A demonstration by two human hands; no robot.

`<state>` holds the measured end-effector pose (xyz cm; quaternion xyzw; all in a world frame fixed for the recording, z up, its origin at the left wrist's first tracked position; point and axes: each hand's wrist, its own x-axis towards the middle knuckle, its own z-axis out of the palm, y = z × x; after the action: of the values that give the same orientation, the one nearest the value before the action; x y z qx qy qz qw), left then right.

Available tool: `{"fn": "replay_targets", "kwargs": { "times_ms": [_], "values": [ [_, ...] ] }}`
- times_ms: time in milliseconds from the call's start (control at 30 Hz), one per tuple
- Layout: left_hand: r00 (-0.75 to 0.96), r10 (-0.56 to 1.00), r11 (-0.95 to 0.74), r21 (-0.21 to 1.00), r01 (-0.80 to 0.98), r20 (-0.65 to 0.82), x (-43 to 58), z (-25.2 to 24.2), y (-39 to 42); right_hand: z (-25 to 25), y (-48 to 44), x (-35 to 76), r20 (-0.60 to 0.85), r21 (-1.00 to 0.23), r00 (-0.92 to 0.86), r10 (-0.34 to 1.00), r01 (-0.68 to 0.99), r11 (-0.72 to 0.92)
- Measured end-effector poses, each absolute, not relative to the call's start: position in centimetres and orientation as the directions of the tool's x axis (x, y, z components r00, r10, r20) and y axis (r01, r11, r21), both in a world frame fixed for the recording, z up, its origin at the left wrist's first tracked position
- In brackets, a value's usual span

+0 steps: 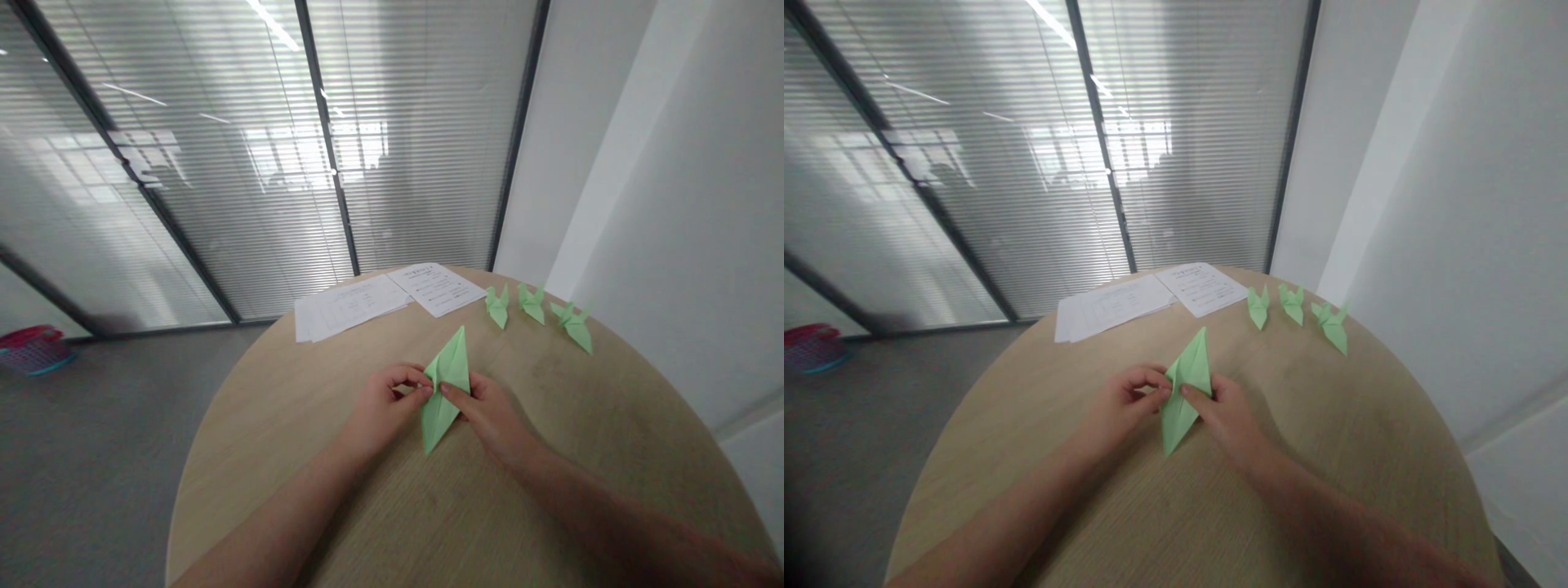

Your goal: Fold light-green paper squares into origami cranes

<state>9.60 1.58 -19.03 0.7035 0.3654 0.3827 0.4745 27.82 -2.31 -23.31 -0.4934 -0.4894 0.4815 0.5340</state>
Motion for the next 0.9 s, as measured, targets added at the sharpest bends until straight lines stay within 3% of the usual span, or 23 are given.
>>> {"fn": "replay_targets", "kwargs": {
  "times_ms": [133,267,467,900],
  "values": [
    [0.42,0.892,-0.264,0.947,0.181,0.169,9.7,-19.5,1.4,-23.1,-2.5,27.9,0.077,-0.994,0.043,0.996,0.081,0.074],
    [0.4,0.903,-0.197,0.979,0.054,0.159,10.0,-19.8,1.5,-22.5,-2.8,27.7,0.108,-0.987,0.01,0.994,0.118,0.106],
    [0.344,0.935,-0.078,0.996,-0.031,0.084,9.8,-19.6,2.2,-22.2,-3.0,27.2,0.065,-0.994,-0.013,0.998,-0.091,0.063],
    [0.497,0.868,-0.096,0.981,0.166,0.001,9.4,-19.5,2.1,-22.6,-2.7,27.1,0.126,-0.991,-0.052,0.991,-0.054,0.123]
  ]
}}
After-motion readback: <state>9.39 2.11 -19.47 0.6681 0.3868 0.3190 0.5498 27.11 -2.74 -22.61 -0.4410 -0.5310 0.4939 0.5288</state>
